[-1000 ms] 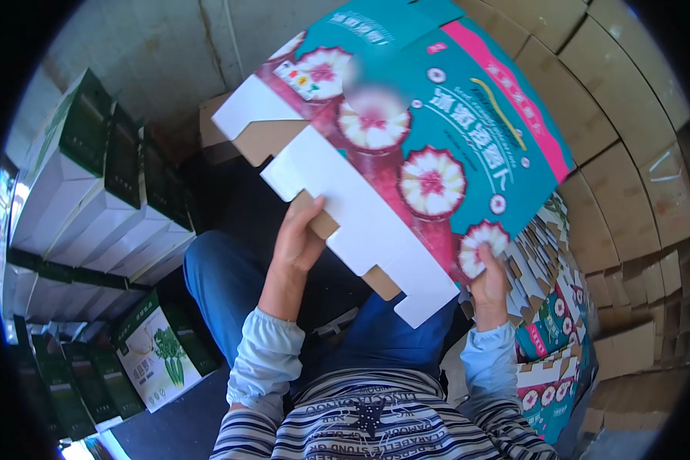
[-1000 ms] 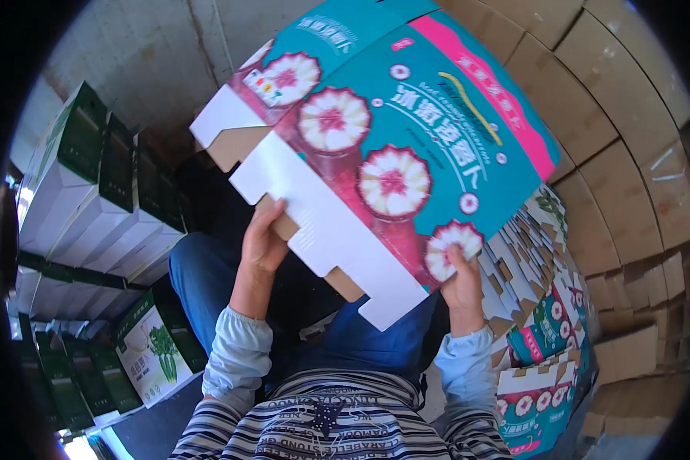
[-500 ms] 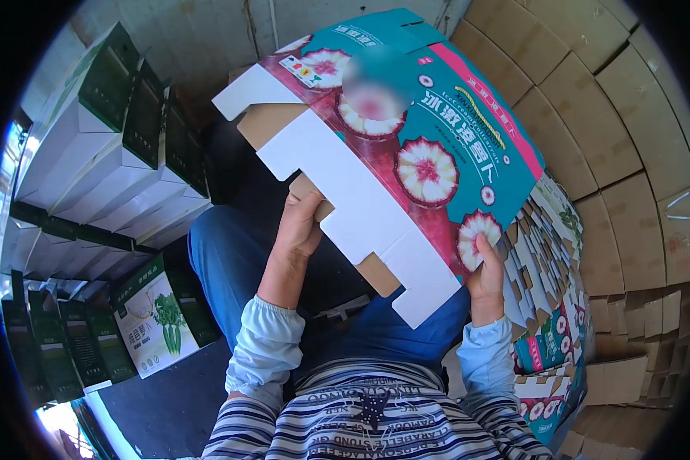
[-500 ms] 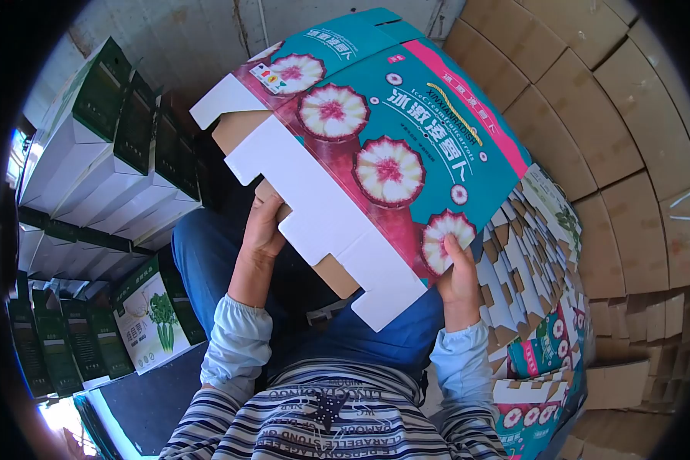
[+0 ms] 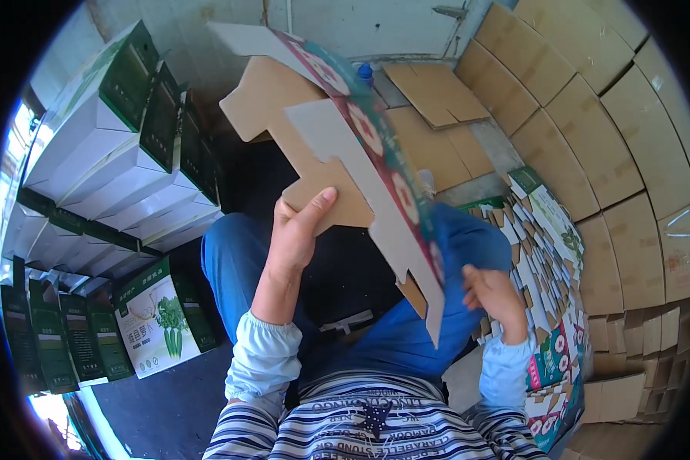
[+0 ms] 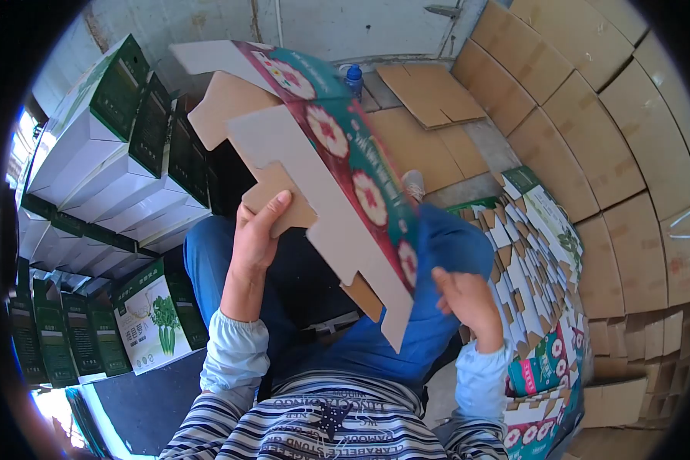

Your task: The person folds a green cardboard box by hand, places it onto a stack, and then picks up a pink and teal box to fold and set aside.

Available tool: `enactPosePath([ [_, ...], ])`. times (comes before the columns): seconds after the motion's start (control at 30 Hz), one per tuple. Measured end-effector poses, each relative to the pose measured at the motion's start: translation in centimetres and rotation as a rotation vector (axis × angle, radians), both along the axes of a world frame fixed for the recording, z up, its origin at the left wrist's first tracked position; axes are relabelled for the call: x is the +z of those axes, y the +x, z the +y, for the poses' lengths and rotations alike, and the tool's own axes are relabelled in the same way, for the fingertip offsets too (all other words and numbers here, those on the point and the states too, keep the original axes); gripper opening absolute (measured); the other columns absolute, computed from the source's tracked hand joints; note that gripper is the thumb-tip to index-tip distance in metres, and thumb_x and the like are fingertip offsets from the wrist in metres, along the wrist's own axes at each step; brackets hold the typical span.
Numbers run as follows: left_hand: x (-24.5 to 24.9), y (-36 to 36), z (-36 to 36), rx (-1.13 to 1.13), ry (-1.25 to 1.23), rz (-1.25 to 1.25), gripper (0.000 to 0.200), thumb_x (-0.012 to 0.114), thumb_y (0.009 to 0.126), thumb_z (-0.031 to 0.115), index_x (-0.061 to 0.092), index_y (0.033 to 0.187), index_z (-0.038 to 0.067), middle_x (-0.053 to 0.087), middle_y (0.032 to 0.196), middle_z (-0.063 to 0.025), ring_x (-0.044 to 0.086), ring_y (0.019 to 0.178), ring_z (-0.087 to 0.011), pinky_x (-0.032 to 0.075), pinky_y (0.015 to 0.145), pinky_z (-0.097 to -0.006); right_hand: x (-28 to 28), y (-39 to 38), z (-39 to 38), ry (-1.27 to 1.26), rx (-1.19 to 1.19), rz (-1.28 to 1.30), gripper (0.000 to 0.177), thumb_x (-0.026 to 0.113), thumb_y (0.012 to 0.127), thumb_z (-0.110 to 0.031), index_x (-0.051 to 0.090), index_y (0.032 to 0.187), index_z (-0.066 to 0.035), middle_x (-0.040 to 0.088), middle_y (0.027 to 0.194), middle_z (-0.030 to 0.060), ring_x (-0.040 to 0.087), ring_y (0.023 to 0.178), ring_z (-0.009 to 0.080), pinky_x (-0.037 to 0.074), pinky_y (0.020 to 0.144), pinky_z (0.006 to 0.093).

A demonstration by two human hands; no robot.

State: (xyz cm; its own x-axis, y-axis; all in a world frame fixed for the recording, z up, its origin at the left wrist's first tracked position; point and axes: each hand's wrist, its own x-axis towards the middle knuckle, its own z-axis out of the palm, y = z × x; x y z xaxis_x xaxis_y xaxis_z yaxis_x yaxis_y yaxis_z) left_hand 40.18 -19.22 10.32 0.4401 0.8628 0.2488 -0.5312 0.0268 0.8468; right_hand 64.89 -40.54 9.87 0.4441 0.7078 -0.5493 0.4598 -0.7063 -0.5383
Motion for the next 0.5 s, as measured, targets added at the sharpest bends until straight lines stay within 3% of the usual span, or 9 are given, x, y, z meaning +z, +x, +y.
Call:
enactPosePath([
  [0.03,-0.2,-0.2,0.2,0.013,0.020,0.060,0.026,0.063,0.086,0.011,0.060,0.108,-0.003,0.065,0.096,-0.0068,0.061,0.087,-0.0124,0.049,0.077,-0.0262,1.1,-0.5,0.1,0.150,0.019,-0.241,0.051,0.047,0.093,-0.043,0.053,0.119,0.000,0.064,0.100,0.0136,0.063,0.079,0.0161,0.049,0.067,0.0265],
  [0.1,0.0,0.0,-0.6,0.046,0.085,0.149,0.025,0.062,0.087,0.011,0.060,0.107,-0.003,0.065,0.094,-0.0053,0.060,0.086,-0.0104,0.048,0.076,-0.0252,3.5,-4.3,1.3,0.926,-0.033,-0.131,0.043,0.059,0.086,-0.035,0.060,0.111,0.000,0.065,0.096,0.0196,0.065,0.085,0.0270,0.052,0.070,0.0351],
  [0.13,0.0,0.3,-1.1,0.056,0.117,0.193,0.024,0.061,0.087,0.011,0.060,0.107,-0.003,0.065,0.093,-0.0045,0.059,0.085,-0.0094,0.048,0.075,-0.0247,5.0,-4.9,2.1,0.942,0.116,-0.150,0.059,0.070,0.078,-0.032,0.050,0.125,-0.002,0.057,0.116,0.0211,0.061,0.100,0.0299,0.052,0.076,0.0370],
  [0.23,0.1,1.0,-2.4,0.090,0.228,0.379,0.020,0.059,0.087,0.010,0.061,0.102,-0.002,0.064,0.084,-0.0019,0.057,0.080,-0.0063,0.046,0.070,-0.0234,7.1,-8.4,6.6,0.906,0.348,-0.509,0.075,0.068,0.074,-0.045,0.045,0.123,0.007,0.052,0.119,0.0262,0.054,0.107,0.0392,0.044,0.089,0.0385],
  [0.33,0.3,0.3,-2.9,0.110,0.251,0.511,0.019,0.059,0.085,0.010,0.062,0.100,-0.001,0.064,0.082,-0.0019,0.056,0.077,-0.0063,0.047,0.069,-0.0243,6.9,-7.8,11.6,0.584,0.416,-0.600,0.045,0.062,0.081,-0.034,0.059,0.097,0.007,0.060,0.086,0.0285,0.059,0.085,0.0415,0.048,0.074,0.0430],
  [0.37,0.1,-0.2,-2.8,0.097,0.222,0.501,0.019,0.059,0.085,0.010,0.062,0.100,-0.002,0.065,0.082,-0.0020,0.057,0.076,-0.0064,0.047,0.069,-0.0245,7.5,-7.3,12.5,0.439,0.419,-0.553,0.043,0.062,0.082,-0.030,0.055,0.104,0.006,0.061,0.090,0.0245,0.060,0.083,0.0310,0.048,0.072,0.0371],
  [0.43,-0.3,-1.2,-2.4,0.092,0.157,0.490,0.019,0.060,0.086,0.010,0.062,0.099,-0.003,0.065,0.085,-0.0026,0.057,0.077,-0.0067,0.047,0.069,-0.0238,4.1,-4.1,13.5,0.858,0.418,-0.343,0.038,0.061,0.084,-0.019,0.052,0.114,0.003,0.062,0.096,0.0137,0.058,0.082,0.0138,0.046,0.073,0.0278],
  [0.47,-1.2,-1.8,-1.9,0.103,0.100,0.394,0.018,0.060,0.086,0.009,0.061,0.099,-0.004,0.066,0.086,-0.0032,0.058,0.078,-0.0075,0.047,0.070,-0.0232,4.0,-2.5,13.1,0.906,0.273,0.068,0.038,0.061,0.084,-0.016,0.052,0.116,0.003,0.062,0.102,0.0080,0.057,0.090,0.0130,0.046,0.079,0.0281],
  [0.5,-1.3,-2.3,-1.6,0.094,0.089,0.385,0.017,0.060,0.086,0.009,0.061,0.098,-0.004,0.065,0.086,-0.0034,0.058,0.078,-0.0080,0.048,0.070,-0.0233,3.9,-1.5,13.0,0.960,0.252,0.075,0.037,0.061,0.085,-0.015,0.052,0.116,0.002,0.061,0.103,0.0054,0.056,0.092,0.0131,0.045,0.081,0.0288],
])
